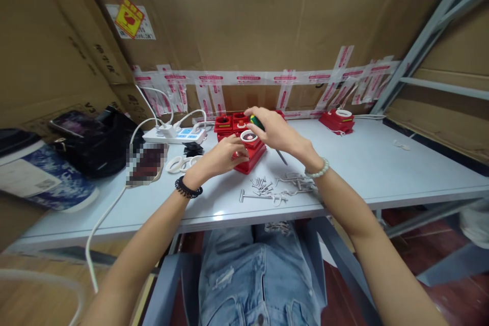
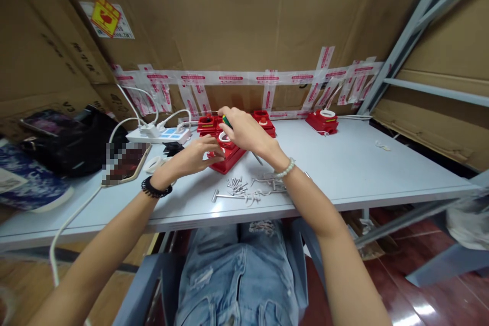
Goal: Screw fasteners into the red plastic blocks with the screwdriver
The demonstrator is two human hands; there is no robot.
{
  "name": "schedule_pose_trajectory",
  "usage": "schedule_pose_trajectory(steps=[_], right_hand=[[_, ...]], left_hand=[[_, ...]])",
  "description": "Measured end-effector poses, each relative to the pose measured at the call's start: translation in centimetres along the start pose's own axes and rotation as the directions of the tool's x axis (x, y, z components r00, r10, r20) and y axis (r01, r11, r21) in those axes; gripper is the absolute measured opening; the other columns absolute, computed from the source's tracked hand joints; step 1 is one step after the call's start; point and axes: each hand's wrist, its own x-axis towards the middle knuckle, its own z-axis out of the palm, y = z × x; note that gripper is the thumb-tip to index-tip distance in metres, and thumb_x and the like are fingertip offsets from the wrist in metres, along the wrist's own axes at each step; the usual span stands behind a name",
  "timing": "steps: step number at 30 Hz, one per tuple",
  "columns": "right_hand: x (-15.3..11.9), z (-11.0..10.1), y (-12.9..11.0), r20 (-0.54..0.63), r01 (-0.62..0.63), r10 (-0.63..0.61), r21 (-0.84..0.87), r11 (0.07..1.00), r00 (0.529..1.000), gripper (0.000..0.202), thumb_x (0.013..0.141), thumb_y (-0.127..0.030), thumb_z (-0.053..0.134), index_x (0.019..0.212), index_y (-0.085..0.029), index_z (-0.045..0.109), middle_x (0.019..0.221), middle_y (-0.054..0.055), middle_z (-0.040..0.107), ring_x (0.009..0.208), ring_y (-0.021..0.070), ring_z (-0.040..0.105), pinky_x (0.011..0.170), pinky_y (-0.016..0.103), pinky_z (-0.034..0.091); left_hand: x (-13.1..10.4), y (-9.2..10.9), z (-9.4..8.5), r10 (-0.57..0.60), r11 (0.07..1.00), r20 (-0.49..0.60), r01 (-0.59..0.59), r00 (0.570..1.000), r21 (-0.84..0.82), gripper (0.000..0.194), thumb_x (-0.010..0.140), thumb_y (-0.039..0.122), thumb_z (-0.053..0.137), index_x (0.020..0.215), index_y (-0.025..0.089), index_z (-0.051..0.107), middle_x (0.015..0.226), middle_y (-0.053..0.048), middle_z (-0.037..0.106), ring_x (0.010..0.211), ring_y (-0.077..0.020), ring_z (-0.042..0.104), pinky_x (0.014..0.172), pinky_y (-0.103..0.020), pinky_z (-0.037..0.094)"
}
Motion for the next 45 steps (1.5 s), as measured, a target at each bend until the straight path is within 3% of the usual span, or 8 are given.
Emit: schedule_pose_trajectory(steps=[4, 10, 18, 24, 29, 34, 38, 45], right_hand=[[0.0, 1.0, 0.9, 0.213, -0.013, 0.026, -0.065, 0.998, 0.977, 0.026, 0.092, -0.022, 0.041, 0.110, -0.014, 0.057, 0.104, 0.013, 0.067, 0.091, 0.0225, 0.060, 0.077, 0.035, 0.042], [0.1, 1.4, 1.3, 0.285, -0.016, 0.041, -0.091, 0.996, 0.958, 0.020, 0.091, -0.025, 0.041, 0.100, -0.017, 0.057, 0.092, 0.010, 0.066, 0.082, 0.0200, 0.058, 0.069, 0.032, 0.038], [0.0, 1.1, 1.3, 0.269, -0.052, 0.057, -0.026, 0.998, 0.962, 0.018, 0.092, -0.024, 0.043, 0.102, -0.019, 0.057, 0.101, 0.010, 0.067, 0.088, 0.0197, 0.058, 0.073, 0.031, 0.039], [-0.1, 1.0, 0.6, 0.318, -0.042, 0.054, -0.045, 0.998, 0.947, 0.018, 0.089, -0.019, 0.041, 0.096, -0.017, 0.058, 0.093, 0.010, 0.068, 0.079, 0.0189, 0.058, 0.069, 0.032, 0.038], [0.2, 0.3, 0.0, -0.025, -0.034, 0.037, 0.103, 0.994, 0.999, 0.025, 0.093, -0.029, 0.040, 0.108, -0.016, 0.054, 0.095, 0.008, 0.067, 0.077, 0.0154, 0.057, 0.072, 0.031, 0.041], [0.5, -0.6, -0.7, -0.471, 0.001, 0.139, 0.285, 0.959, 0.871, 0.030, 0.094, -0.044, 0.040, 0.108, -0.021, 0.051, 0.090, 0.003, 0.063, 0.074, 0.0127, 0.058, 0.074, 0.030, 0.046], [0.6, -0.8, -0.7, -0.571, 0.012, 0.263, 0.432, 0.902, 0.778, 0.030, 0.090, -0.052, 0.045, 0.097, -0.024, 0.051, 0.074, -0.002, 0.055, 0.062, 0.0113, 0.056, 0.064, 0.029, 0.049], [0.8, -0.9, -0.1, -0.652, 0.004, 0.290, 0.409, 0.912, 0.701, 0.030, 0.086, -0.052, 0.052, 0.081, -0.023, 0.049, 0.067, -0.003, 0.049, 0.060, 0.0113, 0.054, 0.059, 0.029, 0.047]], left_hand=[[-0.2, -0.1, 0.6, 0.005, 0.993, -0.028, -0.002, 1.000, 0.116, 0.012, 0.088, 0.024, 0.054, 0.081, 0.017, 0.061, 0.086, -0.007, 0.061, 0.085, -0.0219, 0.053, 0.082, -0.040, 0.044], [-0.3, 0.9, 0.0, -0.027, 0.998, -0.093, 0.032, 0.995, 0.051, 0.009, 0.085, 0.023, 0.052, 0.079, 0.018, 0.056, 0.082, -0.005, 0.059, 0.079, -0.0188, 0.054, 0.077, -0.035, 0.045], [-0.1, 3.3, 1.0, 0.021, 0.957, 0.296, 0.066, 0.955, -0.283, 0.014, 0.081, 0.031, 0.064, 0.082, 0.017, 0.067, 0.081, -0.004, 0.067, 0.070, -0.0142, 0.059, 0.067, -0.027, 0.046], [-0.8, 0.2, -1.5, -0.105, 0.992, -0.149, 0.093, 0.983, -0.087, 0.018, 0.085, 0.034, 0.057, 0.092, 0.018, 0.064, 0.085, -0.004, 0.065, 0.078, -0.0170, 0.058, 0.072, -0.030, 0.046], [-2.2, -3.1, -1.8, -0.230, 0.968, 0.040, 0.232, 0.972, -0.099, 0.068, 0.076, 0.042, 0.068, 0.135, 0.020, 0.043, 0.138, -0.015, 0.050, 0.117, -0.0299, 0.054, 0.090, -0.043, 0.048], [-1.1, -4.0, -0.6, -0.164, 0.961, 0.084, 0.178, 0.983, -0.212, 0.100, 0.068, 0.035, 0.074, 0.150, 0.024, 0.018, 0.156, -0.015, 0.024, 0.142, -0.0328, 0.029, 0.113, -0.051, 0.029], [1.1, -4.5, -0.4, -0.131, 0.966, 0.114, 0.153, 0.985, -0.209, 0.104, 0.063, 0.035, 0.077, 0.150, 0.024, 0.020, 0.158, -0.015, 0.019, 0.144, -0.0339, 0.023, 0.115, -0.051, 0.025], [1.9, -4.2, 1.1, -0.119, 0.984, 0.118, 0.133, 0.986, -0.120, 0.095, 0.063, 0.042, 0.078, 0.143, 0.023, 0.032, 0.141, -0.015, 0.045, 0.127, -0.0335, 0.046, 0.105, -0.051, 0.037]])
